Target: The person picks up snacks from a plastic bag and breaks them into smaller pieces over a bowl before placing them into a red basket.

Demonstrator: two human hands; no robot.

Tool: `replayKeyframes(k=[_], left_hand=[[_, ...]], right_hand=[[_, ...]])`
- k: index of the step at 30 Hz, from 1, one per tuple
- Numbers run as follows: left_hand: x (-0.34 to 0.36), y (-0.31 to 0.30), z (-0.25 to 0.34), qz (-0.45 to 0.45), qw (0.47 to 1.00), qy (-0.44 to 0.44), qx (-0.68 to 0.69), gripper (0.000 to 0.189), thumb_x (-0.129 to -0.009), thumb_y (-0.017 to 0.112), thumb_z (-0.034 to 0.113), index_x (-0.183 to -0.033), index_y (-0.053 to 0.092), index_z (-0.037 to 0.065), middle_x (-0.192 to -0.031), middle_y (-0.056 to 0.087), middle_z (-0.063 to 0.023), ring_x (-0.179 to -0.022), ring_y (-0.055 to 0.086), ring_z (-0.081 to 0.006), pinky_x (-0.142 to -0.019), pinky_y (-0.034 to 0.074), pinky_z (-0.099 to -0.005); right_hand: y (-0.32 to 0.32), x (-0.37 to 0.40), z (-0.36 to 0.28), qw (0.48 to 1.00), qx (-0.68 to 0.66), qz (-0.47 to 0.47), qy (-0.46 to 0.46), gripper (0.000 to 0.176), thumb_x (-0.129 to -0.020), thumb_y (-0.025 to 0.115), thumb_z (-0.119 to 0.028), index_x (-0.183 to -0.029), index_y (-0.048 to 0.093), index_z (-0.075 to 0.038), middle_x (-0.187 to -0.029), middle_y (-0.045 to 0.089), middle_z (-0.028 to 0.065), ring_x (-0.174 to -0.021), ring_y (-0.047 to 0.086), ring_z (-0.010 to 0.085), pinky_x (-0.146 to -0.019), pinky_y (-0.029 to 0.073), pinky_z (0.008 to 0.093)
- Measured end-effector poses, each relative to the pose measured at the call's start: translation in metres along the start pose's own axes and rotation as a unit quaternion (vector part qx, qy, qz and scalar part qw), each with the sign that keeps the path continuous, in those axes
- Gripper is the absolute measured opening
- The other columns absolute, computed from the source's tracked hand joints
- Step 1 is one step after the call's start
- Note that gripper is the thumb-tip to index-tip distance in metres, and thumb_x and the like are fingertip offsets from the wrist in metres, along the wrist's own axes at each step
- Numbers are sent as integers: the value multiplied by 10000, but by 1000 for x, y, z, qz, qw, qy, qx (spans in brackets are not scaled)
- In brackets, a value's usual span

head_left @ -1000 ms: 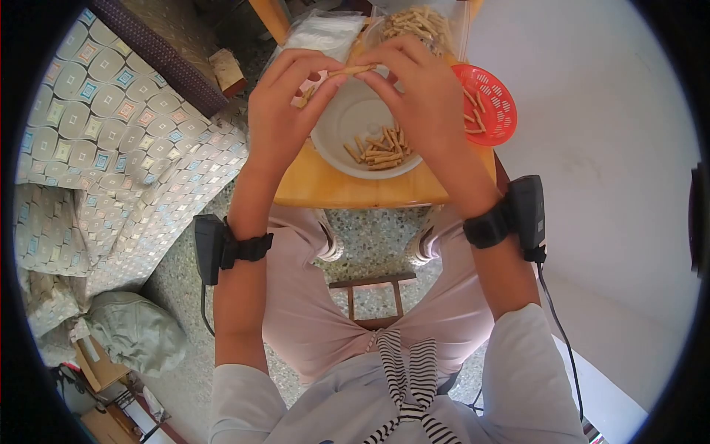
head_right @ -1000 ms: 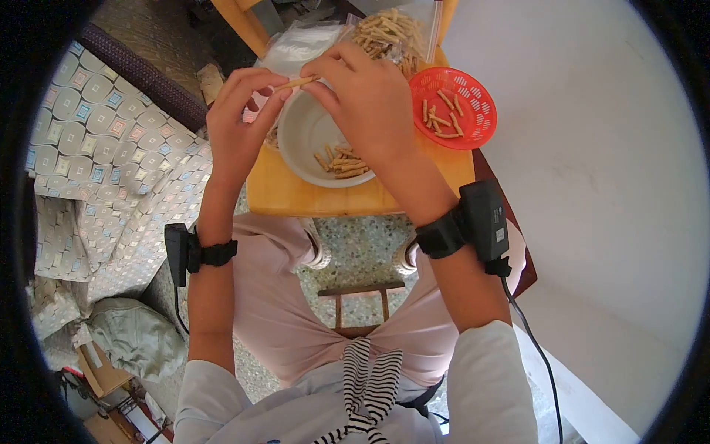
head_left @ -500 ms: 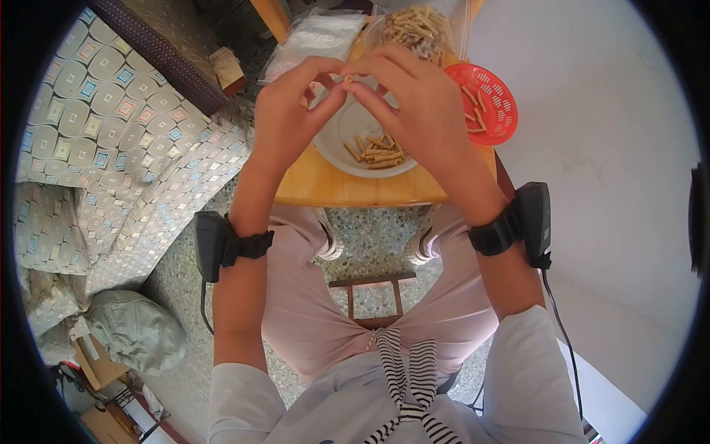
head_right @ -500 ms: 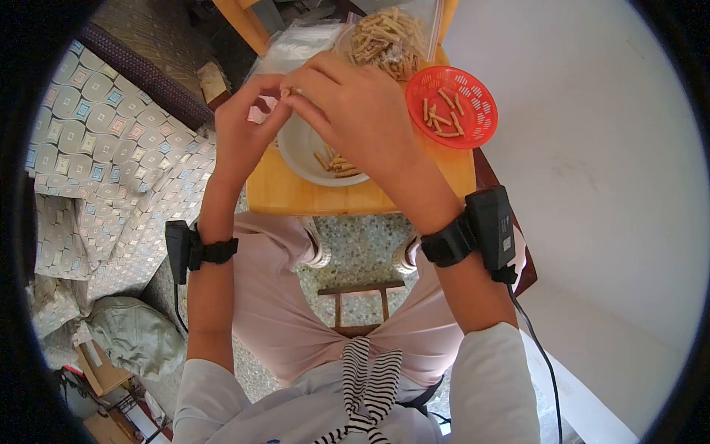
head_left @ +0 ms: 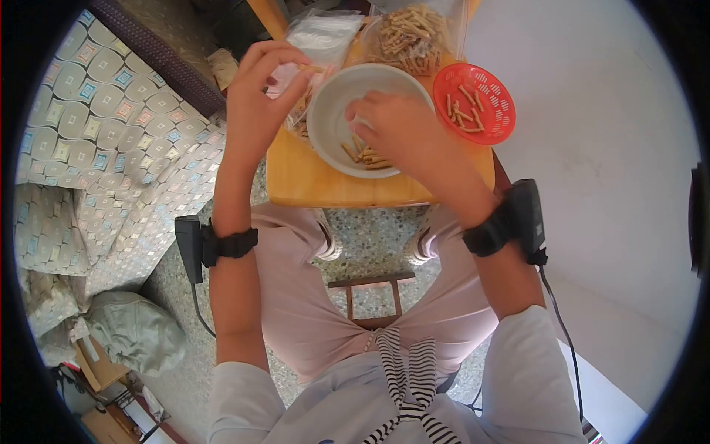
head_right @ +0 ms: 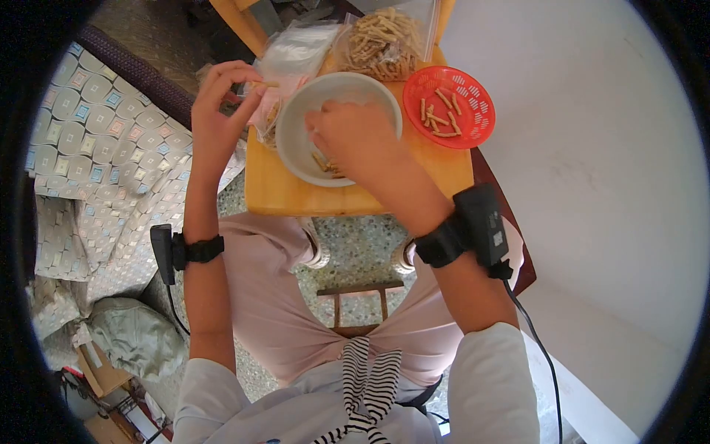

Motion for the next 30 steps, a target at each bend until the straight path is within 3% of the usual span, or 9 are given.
replayKeyframes(k=[2, 6, 8, 15, 18, 23, 26, 30], left_hand=[[1, -5, -11, 37, 972, 64, -222, 163, -838, 748, 108, -998, 720, 107, -1152, 648, -35, -1081, 563, -228, -914, 470, -357], [11, -2, -27, 15, 968, 8, -249, 181, -832, 744, 140, -1013, 736, 136, -1207, 635, -54, -1182, 507, -298, -1037, 402, -437], [16, 3, -36, -29, 968, 14, -249, 198, -841, 733, 158, -1039, 745, 161, -1243, 618, -62, -1216, 493, -309, -1048, 412, -437], [15, 7, -38, -76, 960, 2, -270, 215, -874, 692, 185, -1082, 742, 162, -1258, 612, -73, -1254, 490, -326, -1061, 415, -441], [15, 7, -35, -72, 963, -4, -259, 240, -887, 676, 182, -1120, 731, 159, -1258, 611, -80, -1245, 498, -326, -1061, 415, -441], [16, 10, -35, -69, 967, -8, -247, 273, -887, 678, 173, -1156, 721, 159, -1250, 614, -76, -1233, 508, -317, -1060, 417, -434], [15, 10, -31, -64, 969, -6, -238, 272, -888, 681, 175, -1156, 721, 153, -1245, 616, -68, -1227, 514, -307, -1054, 422, -421], [11, 12, -22, -54, 974, 18, -221, 266, -894, 679, 177, -1154, 721, 146, -1232, 622, -60, -1215, 521, -295, -1039, 432, -411]], right_hand=[[14, 7, -2, 993, 51, -104, -15, 161, -889, 644, -261, -980, 703, -141, -952, 688, 75, -871, 696, 300, -734, 543, 480], [21, 16, 1, 987, 68, -141, -22, 197, -858, 690, -288, -998, 714, -152, -980, 690, 77, -898, 696, 307, -765, 538, 487], [17, 22, 12, 955, 83, -280, 56, 335, -833, 735, -293, -1134, 702, -151, -1042, 684, 85, -962, 666, 305, -842, 527, 452], [17, 22, 20, 946, 104, -293, 88, 549, -760, 806, -322, -1271, 654, -192, -1139, 655, 84, -1097, 610, 308, -901, 520, 446], [26, 22, 25, 958, 159, -233, 54, 559, -735, 822, -307, -1253, 647, -191, -1147, 638, 80, -1094, 596, 321, -897, 522, 454], [49, 11, 31, 964, 165, -182, 102, 379, -799, 747, -192, -1168, 659, -179, -1107, 642, 75, -1062, 615, 320, -842, 538, 456], [46, 4, 31, 964, 129, -198, 117, 303, -831, 703, -159, -1133, 673, -166, -1061, 659, 85, -1009, 650, 318, -812, 542, 445], [27, -1, 21, 978, 87, -147, 123, 260, -832, 707, -178, -1089, 688, -146, -1021, 678, 103, -955, 673, 312, -802, 536, 439]])
Point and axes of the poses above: each hand's wrist, its own x-axis away from the middle knuckle, its own y-axis out of the palm, z = x × y, the point moved 1 cm from there along -x, towards the middle knuckle
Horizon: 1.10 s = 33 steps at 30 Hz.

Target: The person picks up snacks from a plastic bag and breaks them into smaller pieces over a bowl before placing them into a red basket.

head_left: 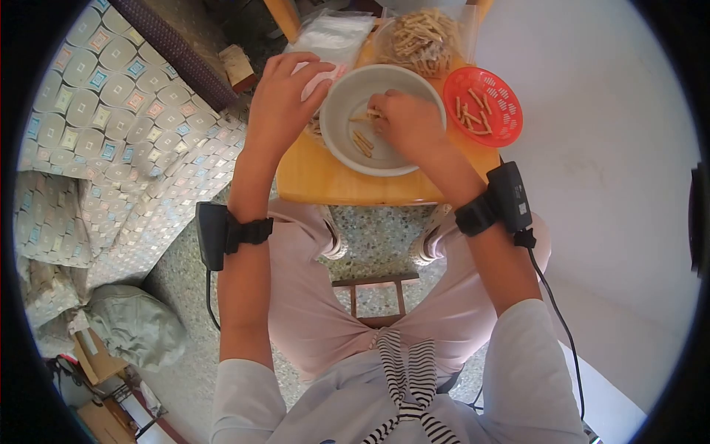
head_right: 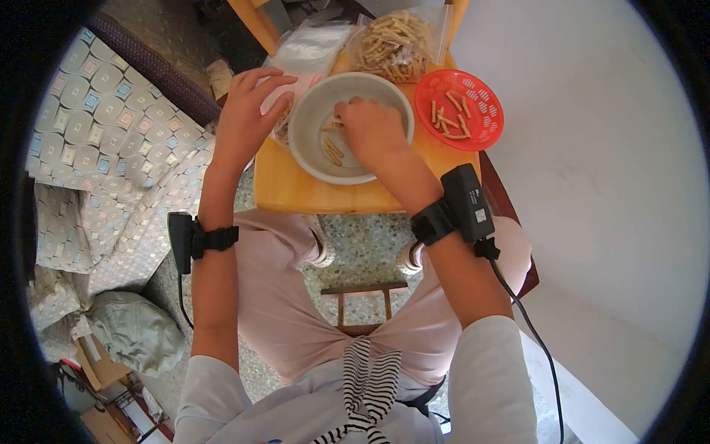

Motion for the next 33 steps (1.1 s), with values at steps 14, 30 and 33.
replayKeyframes(k=[14, 30, 33], left_hand=[[-1, 13, 16, -49, 997, 57, 28, 226, -878, 710, 206, -1090, 723, 128, -1168, 644, -28, -1160, 551, -273, -997, 459, -397], [-6, 19, 39, -2, 990, 54, 134, 274, -814, 756, 113, -1085, 716, 93, -1175, 647, -43, -1169, 546, -270, -1005, 436, -392], [-7, 15, 40, 28, 989, 39, 139, 279, -805, 760, 90, -1082, 722, 93, -1170, 648, -44, -1150, 549, -274, -1015, 421, -392]], right_hand=[[-30, 2, -3, 1000, -11, 17, -1, 156, -847, 689, -255, -879, 725, -107, -896, 716, 122, -830, 705, 322, -721, 547, 460], [-69, 5, -3, 950, -209, 174, -156, 142, -884, 671, -176, -1009, 632, -122, -890, 682, 89, -820, 678, 325, -682, 528, 428], [-74, 7, -8, 937, -224, 190, -189, 125, -886, 672, -177, -999, 646, -129, -929, 670, 69, -831, 677, 304, -679, 527, 412]])
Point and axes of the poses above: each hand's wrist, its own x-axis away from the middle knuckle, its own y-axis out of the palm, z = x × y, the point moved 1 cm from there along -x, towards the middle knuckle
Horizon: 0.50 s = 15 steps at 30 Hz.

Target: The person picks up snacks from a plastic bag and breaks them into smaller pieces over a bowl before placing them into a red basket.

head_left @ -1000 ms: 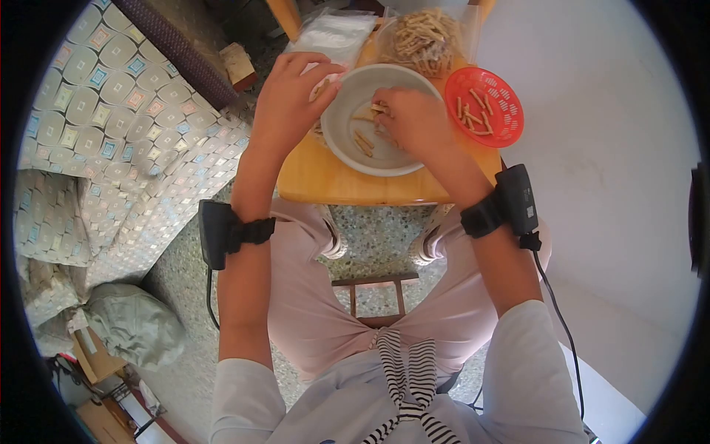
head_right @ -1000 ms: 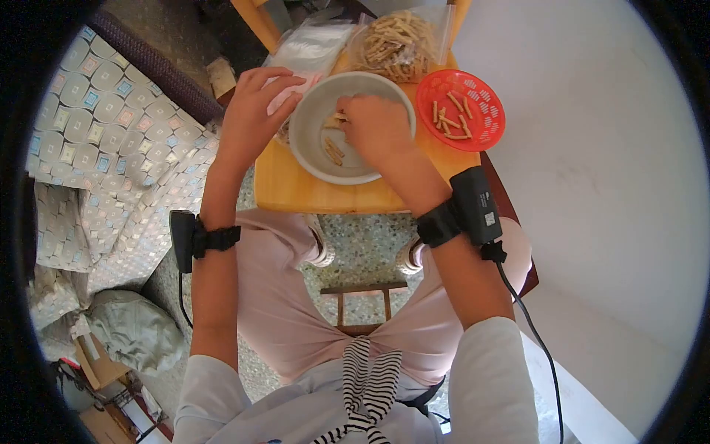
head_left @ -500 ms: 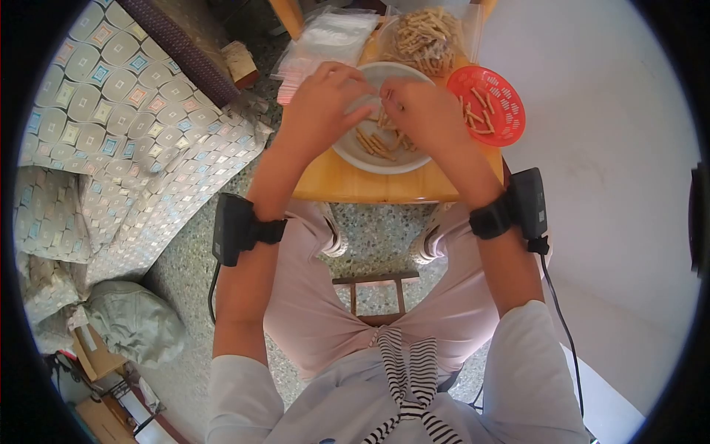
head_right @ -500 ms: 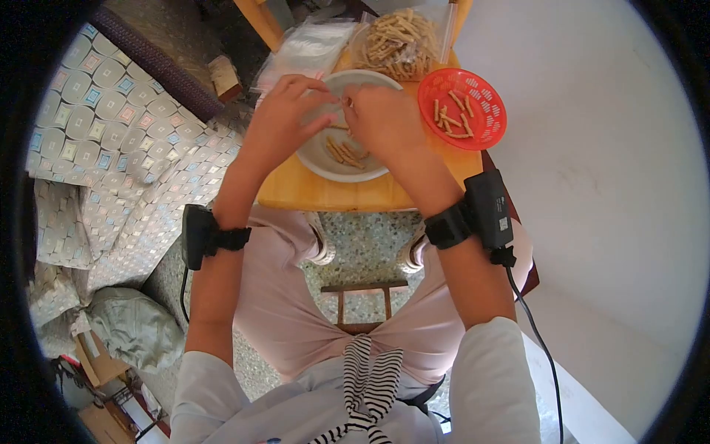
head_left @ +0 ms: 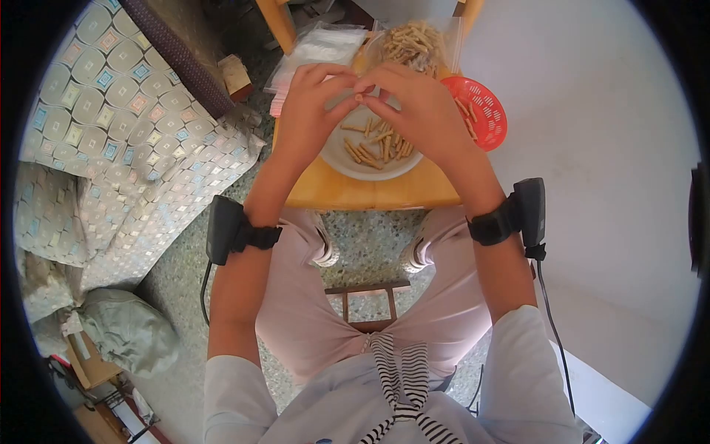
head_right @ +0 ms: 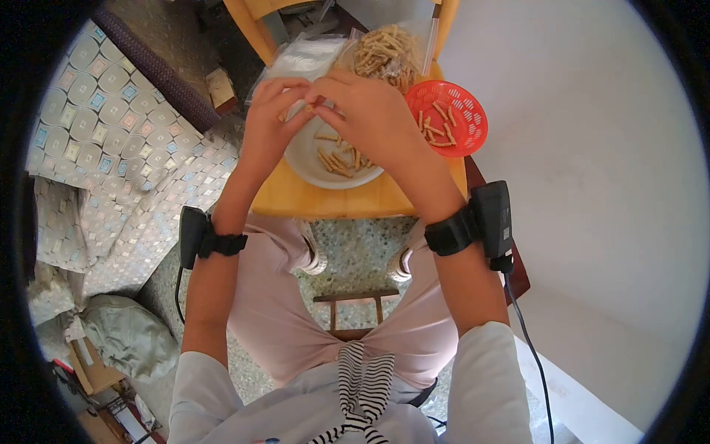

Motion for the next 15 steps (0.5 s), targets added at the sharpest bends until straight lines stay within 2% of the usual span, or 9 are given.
replayKeyframes(k=[3, 6, 8, 15], left_hand=[[-2, -2, 1, 35, 999, -10, 15, 256, -810, 762, 99, -1065, 739, 102, -1165, 649, -36, -1148, 540, -265, -1016, 417, -386], [-7, -5, 2, 55, 998, 0, 6, 203, -806, 773, 147, -1007, 751, 126, -1117, 657, 2, -1117, 533, -260, -974, 439, -383], [-7, -9, 2, 49, 999, -19, 12, 188, -812, 777, 140, -998, 765, 119, -1164, 651, -11, -1177, 509, -250, -1023, 405, -376], [-7, -11, 8, 77, 997, 7, -9, 177, -812, 779, 143, -988, 763, 133, -1162, 652, 0, -1193, 492, -246, -1029, 392, -382]], right_hand=[[0, -3, -4, 999, 42, -4, -24, 113, -886, 673, -182, -984, 655, -128, -944, 660, 63, -832, 677, 294, -673, 524, 400], [-3, -3, -10, 997, 69, 15, -3, 123, -890, 675, -190, -991, 654, -125, -924, 667, 63, -831, 674, 300, -671, 522, 402], [-5, -2, -7, 993, 68, 59, 71, 129, -895, 678, -202, -989, 652, -118, -908, 676, 68, -831, 672, 304, -672, 520, 410], [0, 3, 7, 994, 81, 37, 66, 156, -933, 643, -243, -1002, 636, -103, -914, 698, 95, -832, 680, 321, -673, 521, 426]])
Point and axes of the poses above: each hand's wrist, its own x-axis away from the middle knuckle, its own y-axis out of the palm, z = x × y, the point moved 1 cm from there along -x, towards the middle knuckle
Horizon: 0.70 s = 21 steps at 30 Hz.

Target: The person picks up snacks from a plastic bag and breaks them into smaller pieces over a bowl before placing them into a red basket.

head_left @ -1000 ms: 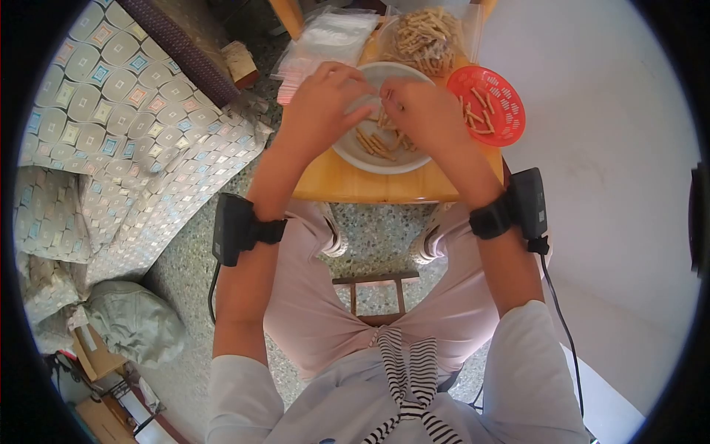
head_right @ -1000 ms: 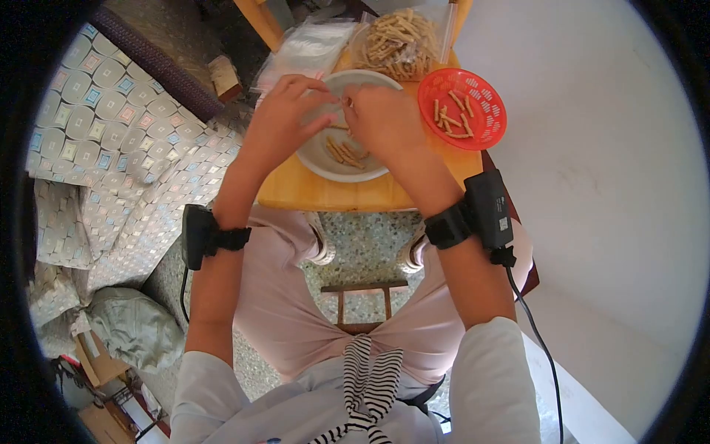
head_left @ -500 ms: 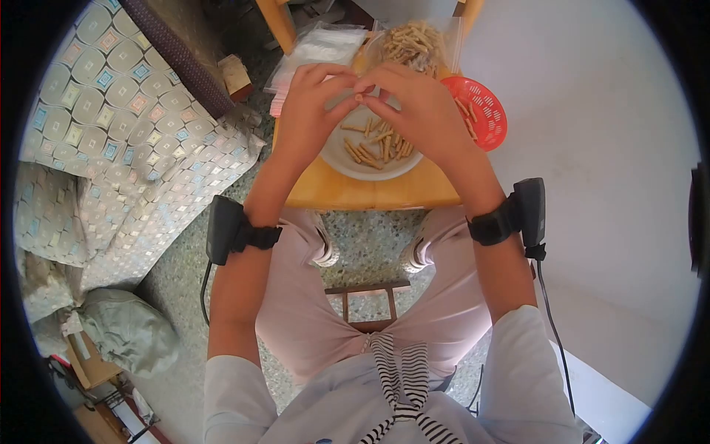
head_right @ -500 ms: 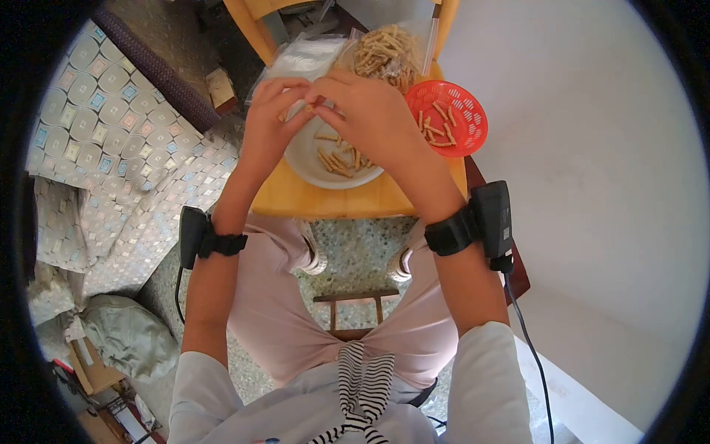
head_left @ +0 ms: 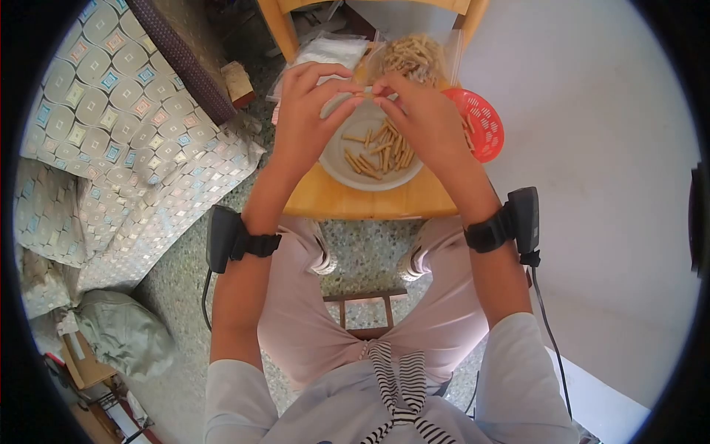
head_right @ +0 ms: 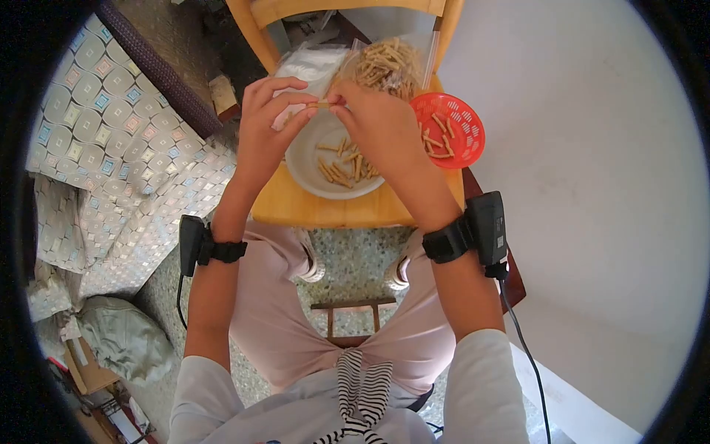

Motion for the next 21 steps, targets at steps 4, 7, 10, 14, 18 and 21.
replayKeyframes(k=[4, 7, 10, 14, 18, 21], left_hand=[[-1, 5, 7, 4, 999, 34, 34, 164, -808, 776, 144, -970, 749, 145, -1123, 650, 14, -1140, 503, -263, -994, 411, -398], [-2, 4, 8, 6, 999, 38, 35, 148, -811, 772, 135, -956, 744, 145, -1123, 649, 13, -1138, 503, -268, -986, 414, -401], [-4, 2, 1, 9, 999, 33, -1, 132, -828, 762, 149, -959, 751, 138, -1152, 646, 9, -1171, 490, -261, -1006, 402, -397], [-3, -5, -6, 6, 998, 9, -54, 133, -851, 750, 190, -970, 763, 131, -1188, 643, 4, -1224, 463, -245, -1041, 376, -394], [-4, -7, -22, 29, 999, -27, 24, 114, -860, 750, 264, -941, 768, 186, -1154, 645, 61, -1208, 458, -227, -1059, 277, -422], [-4, -14, -33, 65, 997, -32, 19, 108, -857, 749, 258, -947, 761, 198, -1163, 635, 61, -1220, 460, -227, -1054, 267, -441]], right_hand=[[10, 3, -5, 998, 30, -51, 5, 181, -976, 577, -249, -1050, 599, -85, -858, 698, 148, -804, 684, 358, -653, 520, 474], [12, 3, -8, 996, 55, -65, 14, 186, -986, 557, -240, -1076, 579, -78, -832, 696, 160, -785, 686, 364, -638, 517, 491], [11, 3, -5, 997, 47, -56, 18, 184, -976, 565, -237, -1080, 576, -85, -814, 696, 149, -765, 688, 359, -627, 516, 490], [7, 3, -7, 999, 39, -31, 0, 165, -939, 594, -237, -1029, 601, -99, -798, 696, 127, -741, 688, 351, -618, 519, 472], [4, 2, -13, 999, 27, -12, 19, 153, -920, 606, -235, -977, 623, -95, -811, 697, 120, -750, 686, 342, -626, 522, 459], [4, 3, -8, 998, 61, -23, 26, 158, -918, 605, -237, -913, 652, -85, -834, 700, 114, -757, 684, 334, -639, 528, 449]])
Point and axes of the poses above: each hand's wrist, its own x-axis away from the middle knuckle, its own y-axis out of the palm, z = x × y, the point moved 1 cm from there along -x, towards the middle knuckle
